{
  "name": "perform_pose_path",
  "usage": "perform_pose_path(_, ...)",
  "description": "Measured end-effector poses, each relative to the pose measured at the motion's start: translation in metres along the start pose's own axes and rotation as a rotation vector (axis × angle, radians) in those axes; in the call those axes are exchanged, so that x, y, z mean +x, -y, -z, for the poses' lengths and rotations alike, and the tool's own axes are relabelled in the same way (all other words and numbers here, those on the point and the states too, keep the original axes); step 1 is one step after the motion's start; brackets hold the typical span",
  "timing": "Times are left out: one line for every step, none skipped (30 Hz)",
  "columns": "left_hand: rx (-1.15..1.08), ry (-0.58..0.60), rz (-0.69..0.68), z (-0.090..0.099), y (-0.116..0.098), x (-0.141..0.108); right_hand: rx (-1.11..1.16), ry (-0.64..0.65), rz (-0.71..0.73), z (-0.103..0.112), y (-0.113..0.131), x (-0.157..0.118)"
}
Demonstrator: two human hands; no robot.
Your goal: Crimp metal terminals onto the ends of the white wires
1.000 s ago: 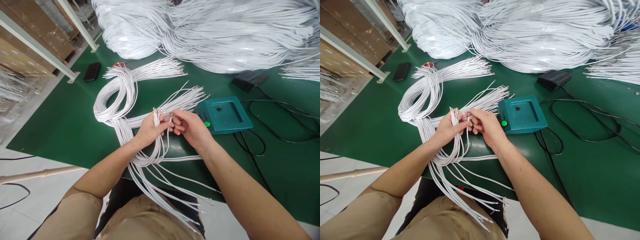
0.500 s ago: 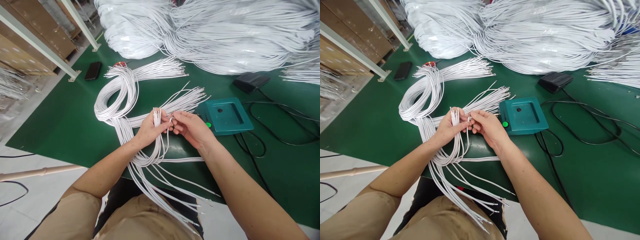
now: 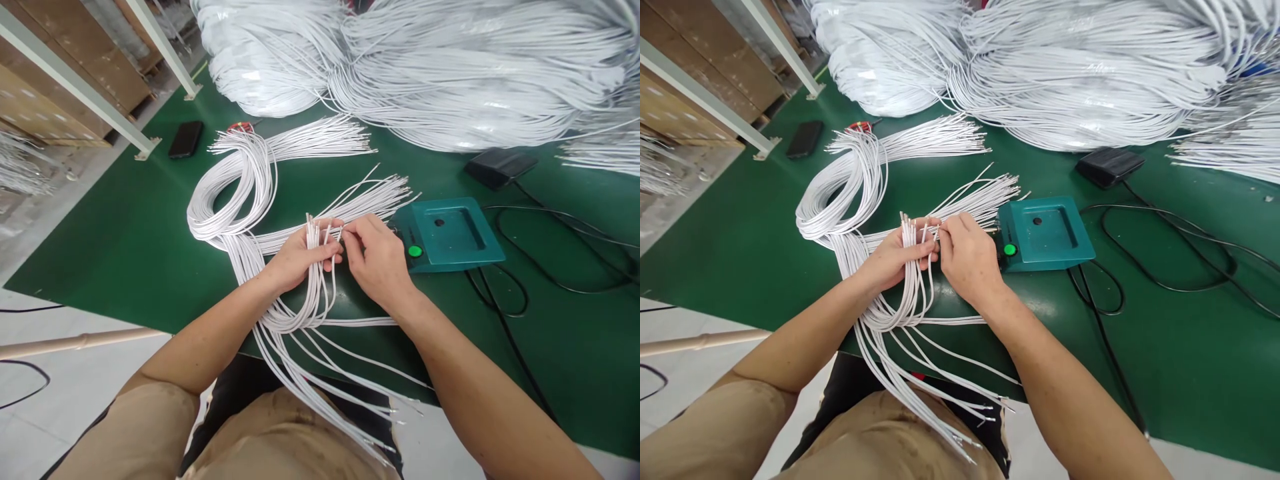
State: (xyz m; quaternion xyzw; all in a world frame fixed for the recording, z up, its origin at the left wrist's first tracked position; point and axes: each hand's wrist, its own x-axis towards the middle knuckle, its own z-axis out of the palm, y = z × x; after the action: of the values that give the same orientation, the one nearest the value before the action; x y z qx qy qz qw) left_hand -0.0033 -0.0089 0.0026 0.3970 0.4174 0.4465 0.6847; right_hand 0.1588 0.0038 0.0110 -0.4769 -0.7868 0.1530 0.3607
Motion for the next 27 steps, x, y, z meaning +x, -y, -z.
perform_pose_path(-0.049,-0.005,0.042,0.001,-0.001,0.001,-0.135,0.01,0.095,0.0,-0.001,0.0)
perform_pose_path(-0.078,-0.009,0.07,0.001,-0.001,0.002,-0.245,0.036,0.175,0.001,-0.002,0.0)
perform_pose_path(-0.083,-0.013,0.078,0.002,-0.001,0.004,-0.335,0.069,0.241,0.004,-0.003,0.001)
perform_pose_path(-0.067,-0.021,0.068,0.002,0.0,0.005,-0.409,0.098,0.285,0.008,-0.004,0.003)
perform_pose_path(-0.03,-0.032,0.048,0.003,0.0,0.007,-0.47,0.116,0.302,0.012,-0.006,0.005)
perform_pose_path(0.02,-0.047,0.025,0.003,0.002,0.008,-0.521,0.127,0.295,0.017,-0.009,0.006)
perform_pose_path(0.078,-0.064,0.003,0.003,0.003,0.009,-0.566,0.137,0.273,0.022,-0.011,0.008)
perform_pose_path(0.136,-0.08,-0.012,0.003,0.004,0.01,-0.602,0.155,0.243,0.027,-0.014,0.01)
perform_pose_path(0.189,-0.094,-0.022,0.003,0.006,0.011,-0.627,0.183,0.215,0.032,-0.017,0.011)
perform_pose_path(0.235,-0.105,-0.026,0.003,0.007,0.012,-0.638,0.218,0.194,0.035,-0.02,0.012)
perform_pose_path(0.274,-0.115,-0.03,0.002,0.008,0.012,-0.638,0.255,0.182,0.037,-0.022,0.013)
perform_pose_path(0.308,-0.125,-0.034,0.002,0.009,0.013,-0.63,0.283,0.176,0.039,-0.024,0.013)
perform_pose_path(0.336,-0.134,-0.038,0.002,0.009,0.013,-0.62,0.3,0.174,0.04,-0.025,0.013)
perform_pose_path(0.359,-0.14,-0.042,0.001,0.009,0.013,-0.611,0.308,0.179,0.04,-0.025,0.013)
perform_pose_path(0.378,-0.145,-0.043,0.001,0.009,0.013,-0.608,0.312,0.188,0.04,-0.025,0.013)
perform_pose_path(0.393,-0.148,-0.044,0.0,0.009,0.014,-0.611,0.314,0.2,0.039,-0.025,0.013)
perform_pose_path(0.406,-0.153,-0.044,0.0,0.009,0.014,-0.617,0.317,0.214,0.039,-0.024,0.013)
perform_pose_path(0.417,-0.16,-0.045,0.0,0.009,0.014,-0.625,0.319,0.225,0.038,-0.024,0.013)
perform_pose_path(0.427,-0.168,-0.045,-0.001,0.009,0.014,-0.63,0.316,0.234,0.037,-0.023,0.013)
perform_pose_path(0.437,-0.176,-0.044,-0.001,0.009,0.015,-0.632,0.311,0.24,0.037,-0.023,0.013)
perform_pose_path(0.448,-0.183,-0.044,0.0,0.009,0.015,-0.631,0.306,0.243,0.037,-0.023,0.013)
perform_pose_path(0.459,-0.187,-0.043,0.0,0.01,0.015,-0.628,0.3,0.246,0.036,-0.023,0.013)
perform_pose_path(0.47,-0.19,-0.042,0.0,0.01,0.015,-0.626,0.297,0.246,0.036,-0.023,0.013)
perform_pose_path(0.481,-0.192,-0.043,0.001,0.01,0.015,-0.625,0.296,0.243,0.035,-0.024,0.013)
perform_pose_path(0.491,-0.194,-0.044,0.001,0.011,0.015,-0.623,0.297,0.236,0.035,-0.024,0.013)
perform_pose_path(0.502,-0.198,-0.047,0.001,0.011,0.015,-0.621,0.3,0.225,0.034,-0.025,0.014)
perform_pose_path(0.513,-0.202,-0.048,0.001,0.012,0.015,-0.618,0.303,0.213,0.033,-0.026,0.014)
